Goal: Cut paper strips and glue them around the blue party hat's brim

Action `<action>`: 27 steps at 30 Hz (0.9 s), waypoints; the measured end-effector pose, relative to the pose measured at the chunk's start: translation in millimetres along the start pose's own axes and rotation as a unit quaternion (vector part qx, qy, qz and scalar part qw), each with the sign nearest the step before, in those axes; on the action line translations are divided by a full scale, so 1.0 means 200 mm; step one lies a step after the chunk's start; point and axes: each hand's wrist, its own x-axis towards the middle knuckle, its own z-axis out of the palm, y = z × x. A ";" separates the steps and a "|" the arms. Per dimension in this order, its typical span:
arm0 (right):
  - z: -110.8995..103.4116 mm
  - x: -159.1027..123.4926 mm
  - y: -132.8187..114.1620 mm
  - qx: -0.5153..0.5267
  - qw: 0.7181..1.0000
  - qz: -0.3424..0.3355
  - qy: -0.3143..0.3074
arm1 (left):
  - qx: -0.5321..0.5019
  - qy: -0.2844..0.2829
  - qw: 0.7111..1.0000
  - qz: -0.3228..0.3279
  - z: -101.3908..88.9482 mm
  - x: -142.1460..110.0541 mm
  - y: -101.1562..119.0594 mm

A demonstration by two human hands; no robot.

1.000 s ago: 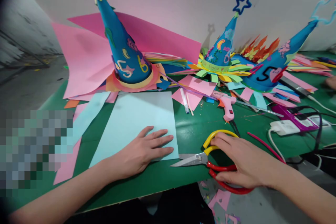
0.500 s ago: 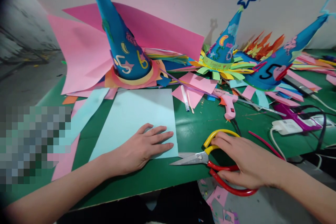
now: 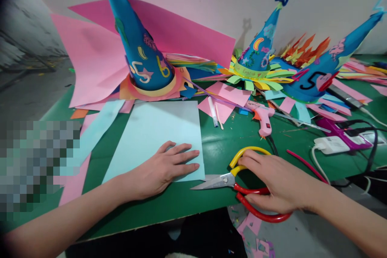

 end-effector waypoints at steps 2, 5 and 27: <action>0.00 0.01 -0.01 0.000 1.000 -0.004 -0.002 | -0.008 -0.007 1.000 -0.004 -0.01 0.00 0.00; -0.01 0.02 -0.02 0.008 1.000 -0.005 0.003 | -0.016 -0.015 1.000 -0.004 -0.03 0.01 0.00; 0.01 0.05 -0.07 -0.010 1.000 -0.016 -0.006 | -0.023 -0.052 0.998 0.011 -0.04 0.02 -0.08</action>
